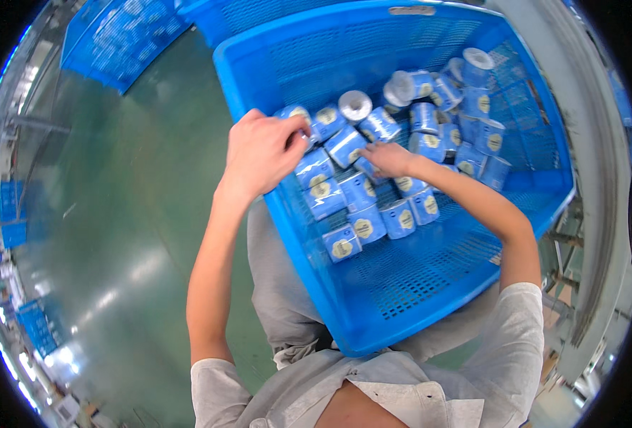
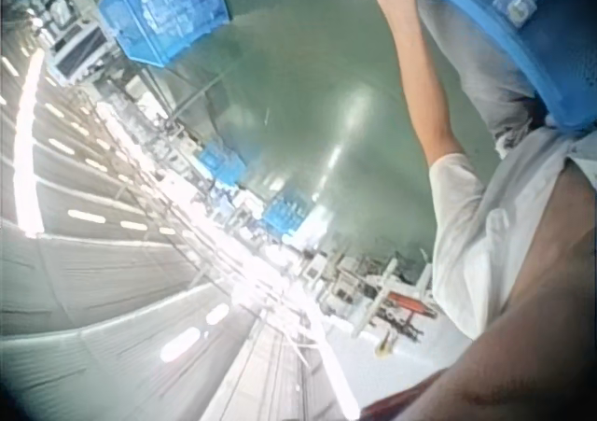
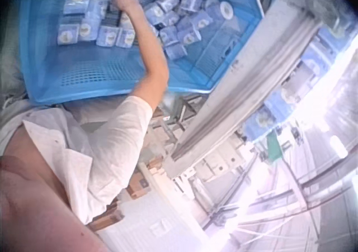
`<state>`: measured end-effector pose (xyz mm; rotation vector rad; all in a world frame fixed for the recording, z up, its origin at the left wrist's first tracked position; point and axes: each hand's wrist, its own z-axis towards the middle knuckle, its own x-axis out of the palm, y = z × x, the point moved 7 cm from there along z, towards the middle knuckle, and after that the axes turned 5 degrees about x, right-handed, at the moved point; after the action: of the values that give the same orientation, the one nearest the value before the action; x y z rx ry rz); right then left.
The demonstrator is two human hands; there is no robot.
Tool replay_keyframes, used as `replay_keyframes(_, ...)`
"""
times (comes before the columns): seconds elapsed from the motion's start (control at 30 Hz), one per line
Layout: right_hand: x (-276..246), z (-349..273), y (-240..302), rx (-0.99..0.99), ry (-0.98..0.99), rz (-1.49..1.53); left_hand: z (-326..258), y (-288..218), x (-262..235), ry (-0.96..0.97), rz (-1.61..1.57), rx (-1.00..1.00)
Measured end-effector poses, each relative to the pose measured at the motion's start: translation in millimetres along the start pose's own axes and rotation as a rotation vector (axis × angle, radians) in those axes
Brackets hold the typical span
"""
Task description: The person picks up rolls of blue-labeled paper products from a large blue bin and places them onto a moving conveyor belt one by one.
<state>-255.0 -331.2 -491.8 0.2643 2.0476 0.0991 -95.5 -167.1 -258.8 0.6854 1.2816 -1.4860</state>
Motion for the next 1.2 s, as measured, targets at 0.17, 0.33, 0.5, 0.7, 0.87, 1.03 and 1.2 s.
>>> replay_keyframes(0.17, -32, 126, 86, 0.084, -0.504, 0.262, -23, 11, -7, -0.034, -0.025, -0.05)
replay_keyframes(0.33, 14, 206, 18, 0.693, -0.227, 0.841, 3, 4, -2, 0.006, 0.003, 0.009)
replay_keyframes(0.5, -8, 131, 4, 0.357, -0.205, 1.068, 6, 1, 5, -0.007, 0.041, 0.07)
replay_keyframes(0.7, -202, -128, -6, 0.012, -0.512, 1.817, -17, 13, -2, -0.083, -0.023, -0.026)
replay_keyframes(0.87, -292, -290, -62, -0.045, -1.146, 1.603, -12, -11, -6, -0.061, 0.026, -0.033)
replay_keyframes(1.03, -369, -435, -68, 0.25, -1.816, 0.615, -7, -15, -9, -0.07, 0.023, -0.026)
replay_keyframes(1.2, -411, -467, -160, 0.922, -1.928, -0.09, -9, -17, -15, -0.078, 0.012, 0.051)
